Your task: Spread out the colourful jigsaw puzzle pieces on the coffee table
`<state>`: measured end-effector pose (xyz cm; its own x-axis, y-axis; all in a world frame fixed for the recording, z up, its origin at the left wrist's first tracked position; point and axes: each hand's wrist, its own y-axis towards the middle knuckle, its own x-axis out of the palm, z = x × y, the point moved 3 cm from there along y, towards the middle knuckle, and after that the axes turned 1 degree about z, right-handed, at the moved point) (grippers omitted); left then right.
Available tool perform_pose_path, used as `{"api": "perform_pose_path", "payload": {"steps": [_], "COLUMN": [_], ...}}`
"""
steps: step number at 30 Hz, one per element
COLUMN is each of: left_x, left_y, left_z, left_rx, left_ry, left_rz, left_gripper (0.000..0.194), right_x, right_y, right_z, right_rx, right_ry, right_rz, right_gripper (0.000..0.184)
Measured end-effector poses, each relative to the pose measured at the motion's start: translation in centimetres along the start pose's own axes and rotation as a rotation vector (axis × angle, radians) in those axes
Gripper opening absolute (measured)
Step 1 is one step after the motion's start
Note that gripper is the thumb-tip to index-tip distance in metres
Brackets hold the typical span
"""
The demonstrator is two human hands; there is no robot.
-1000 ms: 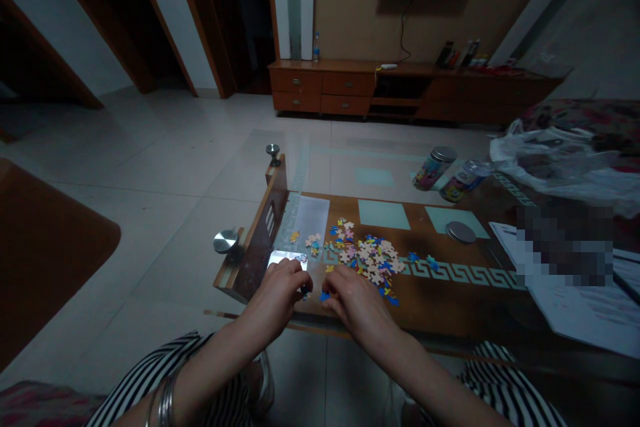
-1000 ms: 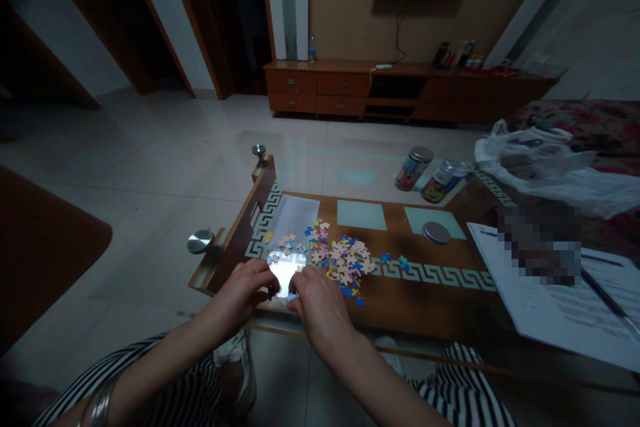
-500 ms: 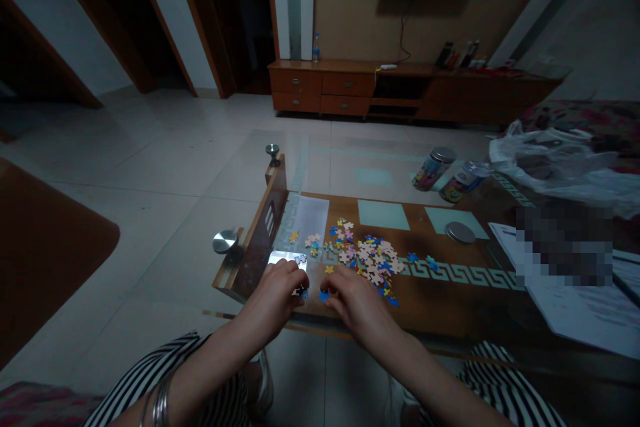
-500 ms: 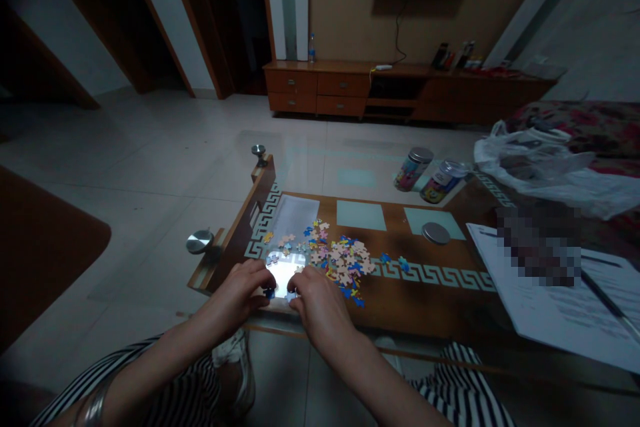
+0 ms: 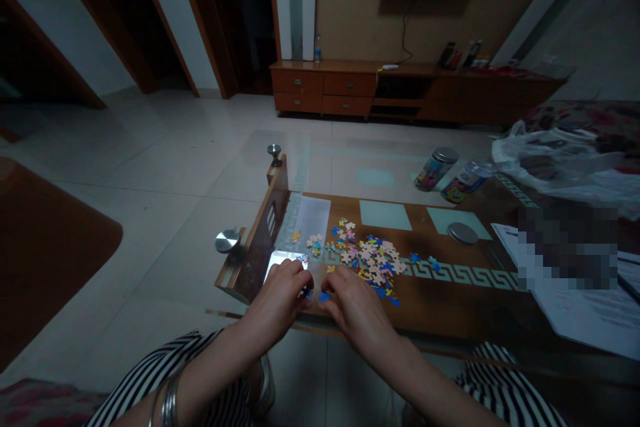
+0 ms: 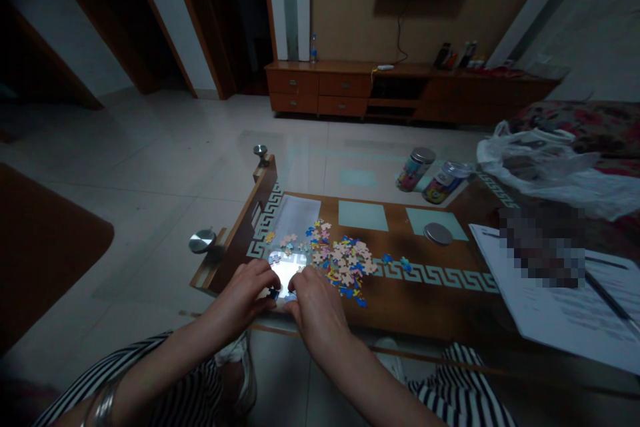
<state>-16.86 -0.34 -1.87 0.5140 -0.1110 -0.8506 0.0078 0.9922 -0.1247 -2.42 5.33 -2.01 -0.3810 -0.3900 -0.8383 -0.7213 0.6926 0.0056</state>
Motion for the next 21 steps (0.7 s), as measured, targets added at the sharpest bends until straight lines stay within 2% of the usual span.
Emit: {"api": "perform_pose_path", "payload": {"steps": [4,11,21], "left_x": [-0.2,-0.4,0.3], "left_y": [0.0,0.1,0.6], "left_z": [0.1,-0.3,-0.3], "left_rx": [-0.002,-0.033,-0.038], "left_ry": [-0.006,0.031,0.057], "left_rz": [0.001,0.003,-0.002], "left_gripper": [0.024,0.012,0.012], "right_x": [-0.3,0.3,0.8], "right_y": [0.1,0.2,0.6], "right_z": [-0.1,0.1,0.1], "right_rx": [-0.007,-0.061,-0.074], "right_ry": [0.01,0.009,0.057], "right_rz": [-0.028,-0.026,-0.056], "right_gripper": [0.018,0.019,0.017]}}
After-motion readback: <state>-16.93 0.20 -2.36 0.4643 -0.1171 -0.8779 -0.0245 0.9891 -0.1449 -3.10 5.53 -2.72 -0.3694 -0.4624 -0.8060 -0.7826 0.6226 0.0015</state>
